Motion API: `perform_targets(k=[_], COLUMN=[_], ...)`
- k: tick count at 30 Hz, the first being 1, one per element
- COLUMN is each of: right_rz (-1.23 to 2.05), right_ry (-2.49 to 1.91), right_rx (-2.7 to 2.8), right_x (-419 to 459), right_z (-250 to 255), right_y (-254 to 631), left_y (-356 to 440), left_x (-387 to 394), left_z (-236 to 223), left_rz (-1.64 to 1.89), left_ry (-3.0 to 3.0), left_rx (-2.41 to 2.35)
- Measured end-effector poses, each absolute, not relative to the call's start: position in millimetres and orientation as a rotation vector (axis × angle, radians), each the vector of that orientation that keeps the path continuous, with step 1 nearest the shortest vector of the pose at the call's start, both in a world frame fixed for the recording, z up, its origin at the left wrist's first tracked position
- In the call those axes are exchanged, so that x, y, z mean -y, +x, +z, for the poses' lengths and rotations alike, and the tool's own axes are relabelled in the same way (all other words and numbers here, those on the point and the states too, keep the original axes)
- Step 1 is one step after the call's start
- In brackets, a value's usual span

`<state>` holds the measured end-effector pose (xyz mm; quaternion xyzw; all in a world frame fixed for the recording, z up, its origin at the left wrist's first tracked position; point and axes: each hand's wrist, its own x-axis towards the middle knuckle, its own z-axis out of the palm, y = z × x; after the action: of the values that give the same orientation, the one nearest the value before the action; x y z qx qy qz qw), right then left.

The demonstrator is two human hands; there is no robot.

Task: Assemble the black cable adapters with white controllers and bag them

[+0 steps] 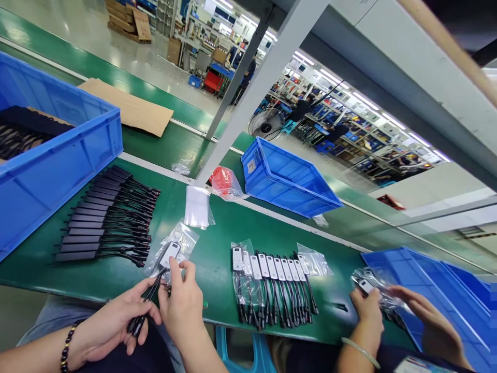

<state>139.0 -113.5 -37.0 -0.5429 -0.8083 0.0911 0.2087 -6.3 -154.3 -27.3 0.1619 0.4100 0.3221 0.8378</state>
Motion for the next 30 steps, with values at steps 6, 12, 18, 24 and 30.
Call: perform_targets(k=[6,12,18,24,30], right_rz=[0.169,0.212,0.659,1.314,1.813], right_ry=[-1.402,-1.103,-0.907,-1.476,-1.465], right_rx=[2.352,2.584,2.58,1.34,0.801], right_x=[103.1,109.7,116.5,120.2,118.9], right_z=[-45.4,-21.3,-6.8,-23.7,-55.1], right_y=[131.7,142.4,150.8,175.5,178.6], left_y=[-1.6,3.6,9.1,5.1,9.9], left_x=[155.4,148.2,144.2,145.0,149.8], left_z=[-29.1,-26.0,-32.6,-30.8,-31.4], left_rz=[0.757,0.85,0.848,0.78,0.739], left_ry=[0.301,0.222,0.226,0.185,0.21], left_rx=[-0.9,-0.89,-0.795,-0.816,-0.785])
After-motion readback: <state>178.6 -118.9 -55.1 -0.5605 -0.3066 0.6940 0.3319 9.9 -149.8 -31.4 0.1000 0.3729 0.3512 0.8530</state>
